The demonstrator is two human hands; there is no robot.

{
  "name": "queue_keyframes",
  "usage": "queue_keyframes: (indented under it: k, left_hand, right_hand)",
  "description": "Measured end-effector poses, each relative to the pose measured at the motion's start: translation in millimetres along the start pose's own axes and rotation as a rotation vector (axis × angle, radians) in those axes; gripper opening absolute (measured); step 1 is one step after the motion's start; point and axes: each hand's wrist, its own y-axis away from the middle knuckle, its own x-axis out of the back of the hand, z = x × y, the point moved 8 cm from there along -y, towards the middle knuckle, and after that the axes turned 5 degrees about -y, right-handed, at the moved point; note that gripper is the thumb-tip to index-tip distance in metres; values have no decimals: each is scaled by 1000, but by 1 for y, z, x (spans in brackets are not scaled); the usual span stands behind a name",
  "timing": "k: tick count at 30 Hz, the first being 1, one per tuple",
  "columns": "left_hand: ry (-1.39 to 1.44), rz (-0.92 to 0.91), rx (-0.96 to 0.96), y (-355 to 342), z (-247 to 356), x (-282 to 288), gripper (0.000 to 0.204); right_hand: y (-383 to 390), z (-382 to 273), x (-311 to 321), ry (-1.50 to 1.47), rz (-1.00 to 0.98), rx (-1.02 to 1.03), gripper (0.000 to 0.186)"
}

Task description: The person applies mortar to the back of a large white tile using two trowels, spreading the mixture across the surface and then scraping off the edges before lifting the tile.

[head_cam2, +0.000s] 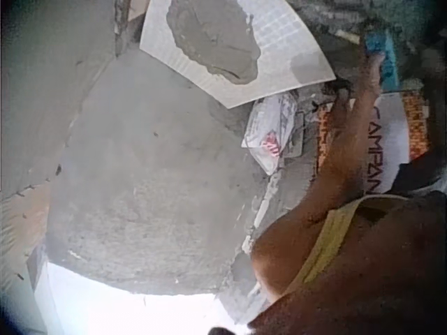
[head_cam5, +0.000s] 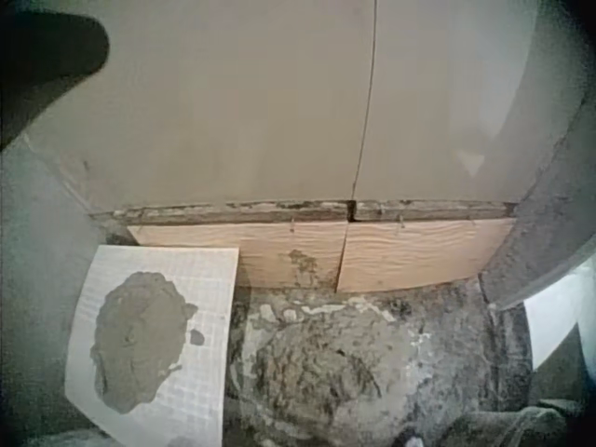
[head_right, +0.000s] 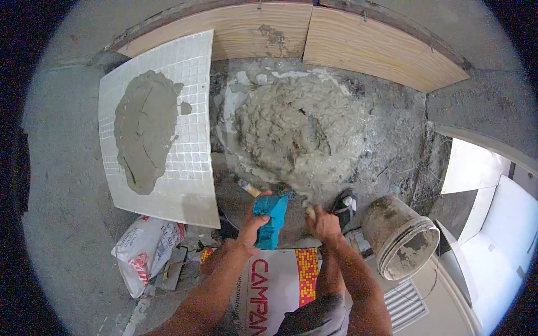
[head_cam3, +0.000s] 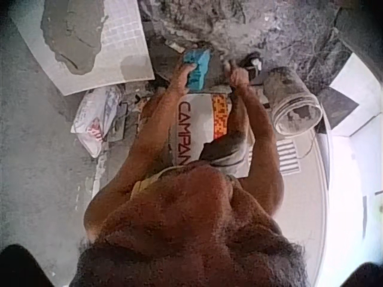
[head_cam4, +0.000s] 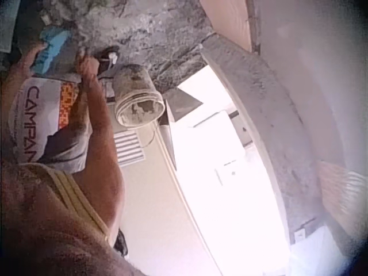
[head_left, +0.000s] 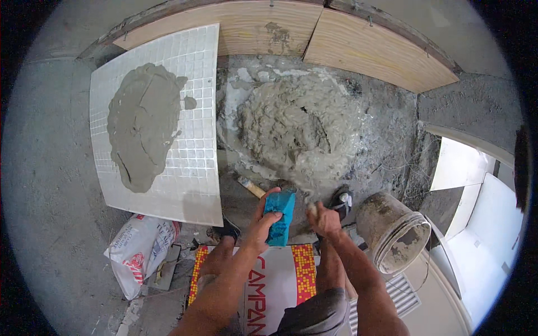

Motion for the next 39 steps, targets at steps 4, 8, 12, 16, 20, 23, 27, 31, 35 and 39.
queue_keyframes:
  k: [4,8,12,16,20,23,27,31,35,39]
  left_hand:
    - [-28,-23,55,-2,0,-19,67]
    - [15,-31,60,-1,-2,-21,67]
    - [3,-31,67,-6,-11,-16,66]
    - [36,-32,76,-3,-16,-7,64]
    - [55,-67,110,-3,-18,-13,64]
    - [65,-83,71,-2,-5,-3,64]
    - [50,-89,68,-2,0,-14,65]
    - [47,-28,66,3,12,1,66]
    - [176,-25,2,0,19,9,69]
    - [185,-34,-42,2,29,-1,66]
  right_hand:
    - [-52,17,-6,274,15,44,53]
    - [-87,3,58,297,226,128,46]
    - [-80,-10,117,248,194,75,43]
    - [-25,16,124,1,280,-14,46]
    - [1,112,52,-570,489,-130,48]
    - [-31,69,2,-1065,389,-318,19]
    - [-113,-2,-12,-1464,330,-208,13]
    - [-124,-61,-2,-925,300,-153,15]
    - [-97,-69,10,-204,272,-215,63]
    - [-84,-47,37,98,154,-159,49]
